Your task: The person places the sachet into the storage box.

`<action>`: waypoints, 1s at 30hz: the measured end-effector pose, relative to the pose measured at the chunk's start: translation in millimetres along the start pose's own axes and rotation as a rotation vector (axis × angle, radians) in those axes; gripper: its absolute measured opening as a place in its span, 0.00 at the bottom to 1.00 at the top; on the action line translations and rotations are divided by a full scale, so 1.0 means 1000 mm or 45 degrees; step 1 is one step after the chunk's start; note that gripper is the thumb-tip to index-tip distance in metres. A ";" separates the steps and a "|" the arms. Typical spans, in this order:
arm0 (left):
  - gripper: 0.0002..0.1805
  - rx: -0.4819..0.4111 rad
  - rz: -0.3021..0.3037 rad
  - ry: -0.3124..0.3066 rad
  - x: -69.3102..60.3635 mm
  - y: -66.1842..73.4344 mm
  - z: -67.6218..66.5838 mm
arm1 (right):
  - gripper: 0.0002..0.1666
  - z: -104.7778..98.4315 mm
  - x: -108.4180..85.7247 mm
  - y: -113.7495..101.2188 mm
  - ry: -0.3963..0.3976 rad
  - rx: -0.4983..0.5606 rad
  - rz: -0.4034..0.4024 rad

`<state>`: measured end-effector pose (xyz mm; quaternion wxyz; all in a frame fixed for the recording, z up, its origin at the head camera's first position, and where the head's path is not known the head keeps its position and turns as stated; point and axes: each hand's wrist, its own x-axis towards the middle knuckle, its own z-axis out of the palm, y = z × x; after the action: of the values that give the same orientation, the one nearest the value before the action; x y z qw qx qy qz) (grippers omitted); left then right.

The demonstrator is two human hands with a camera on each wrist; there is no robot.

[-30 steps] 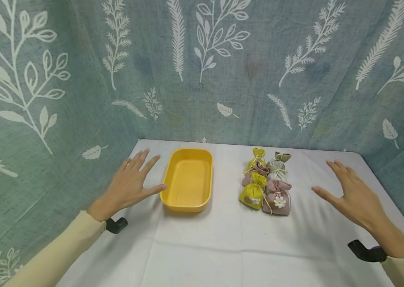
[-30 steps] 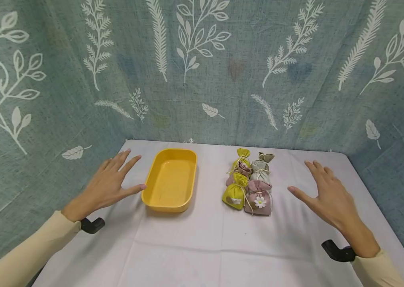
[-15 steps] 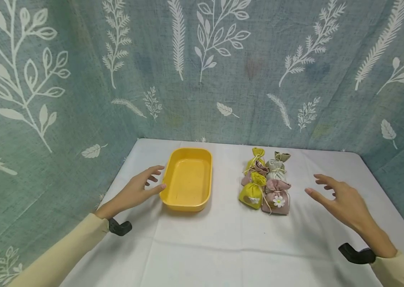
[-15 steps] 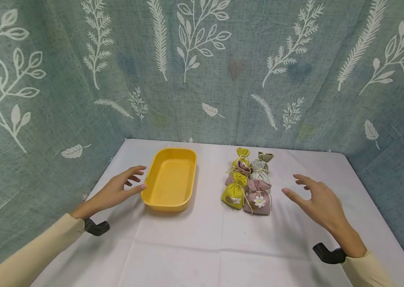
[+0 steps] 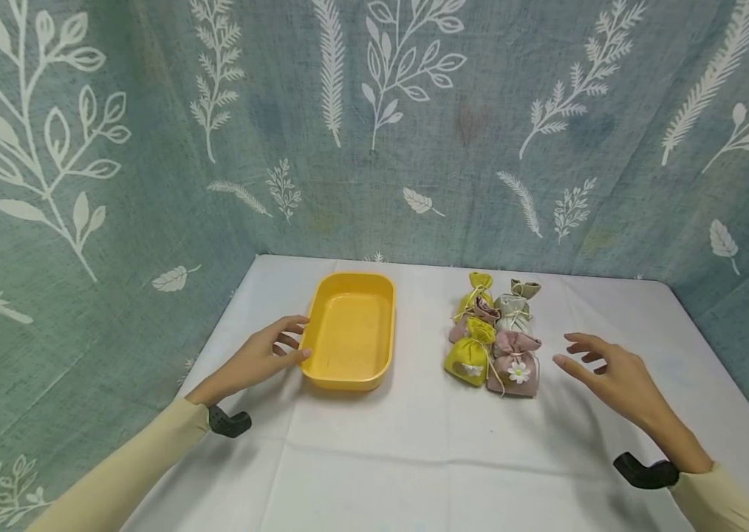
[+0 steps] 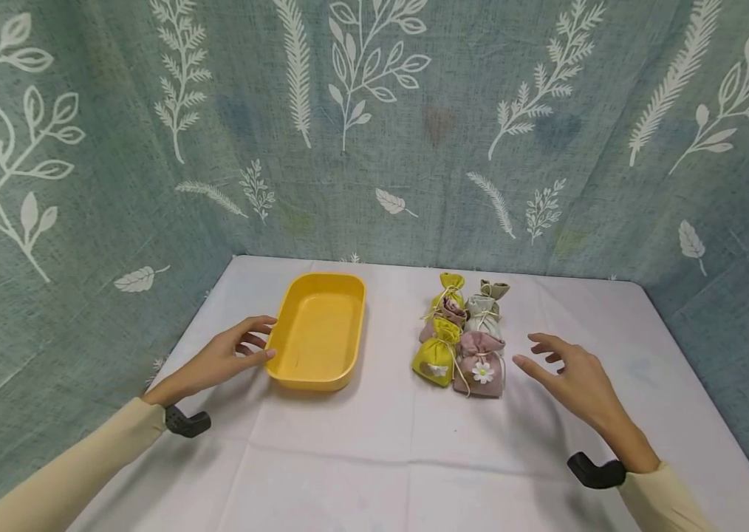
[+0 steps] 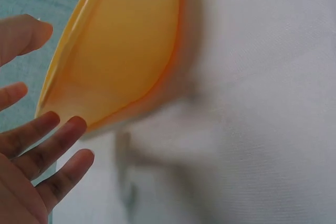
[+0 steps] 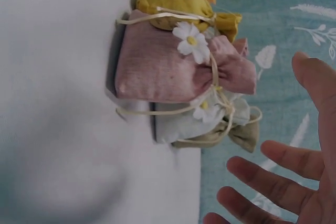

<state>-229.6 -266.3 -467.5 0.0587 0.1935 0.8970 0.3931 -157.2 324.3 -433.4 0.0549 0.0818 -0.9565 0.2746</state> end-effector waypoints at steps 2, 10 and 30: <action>0.37 -0.017 -0.008 -0.015 -0.001 -0.003 0.001 | 0.37 0.005 0.001 0.001 -0.017 0.007 0.020; 0.37 -0.065 -0.053 -0.041 -0.006 -0.010 0.005 | 0.39 0.027 0.008 0.002 -0.078 0.042 0.081; 0.40 -0.182 -0.096 -0.078 -0.006 -0.013 0.006 | 0.37 0.056 0.023 0.009 -0.114 0.275 0.124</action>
<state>-226.5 -272.5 -481.2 0.1145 0.1670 0.8710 0.4477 -185.0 298.8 -481.4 -0.0105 0.0528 -0.9257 0.3744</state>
